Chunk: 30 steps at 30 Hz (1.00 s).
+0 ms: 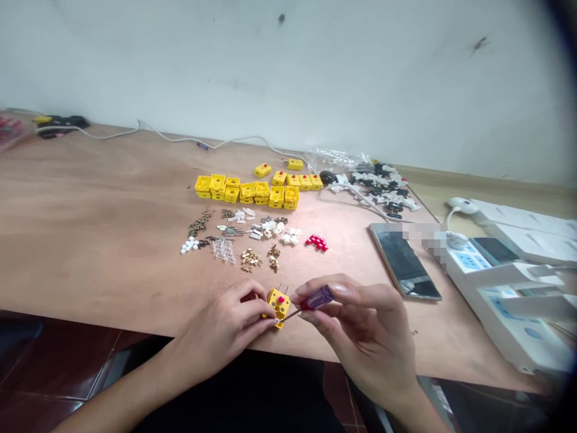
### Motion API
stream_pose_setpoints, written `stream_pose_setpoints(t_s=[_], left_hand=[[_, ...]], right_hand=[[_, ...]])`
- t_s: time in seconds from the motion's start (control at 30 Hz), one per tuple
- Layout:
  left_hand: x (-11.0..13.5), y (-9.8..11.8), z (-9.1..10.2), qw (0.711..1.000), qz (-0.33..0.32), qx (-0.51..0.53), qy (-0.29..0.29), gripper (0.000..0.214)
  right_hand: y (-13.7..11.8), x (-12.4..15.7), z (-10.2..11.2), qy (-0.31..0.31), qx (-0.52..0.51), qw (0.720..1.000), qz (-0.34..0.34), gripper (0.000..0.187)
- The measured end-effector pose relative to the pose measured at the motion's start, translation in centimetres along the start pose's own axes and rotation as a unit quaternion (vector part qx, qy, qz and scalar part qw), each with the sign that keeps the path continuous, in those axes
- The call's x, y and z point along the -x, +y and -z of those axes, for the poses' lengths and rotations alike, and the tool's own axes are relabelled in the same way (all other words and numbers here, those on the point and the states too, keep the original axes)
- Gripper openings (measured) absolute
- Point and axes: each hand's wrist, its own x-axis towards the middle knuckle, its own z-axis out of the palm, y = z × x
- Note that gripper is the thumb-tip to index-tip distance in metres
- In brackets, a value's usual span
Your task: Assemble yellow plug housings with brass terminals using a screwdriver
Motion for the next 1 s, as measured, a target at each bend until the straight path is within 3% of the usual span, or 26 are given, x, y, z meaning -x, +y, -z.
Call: stream_pose_setpoints(t_s=[0.63, 1.0], left_hand=[[-0.3, 0.3, 0.1, 1.000, 0.004, -0.006, -0.022, 0.014], [-0.2, 0.4, 0.1, 0.999, 0.002, -0.035, -0.022, 0.012]], right_hand=[[1.0, 0.5, -0.2, -0.028, 0.017, 0.999, -0.008, 0.061], [1.2, 0.2, -0.2, -0.061, 0.043, 0.995, 0.061, 0.069]])
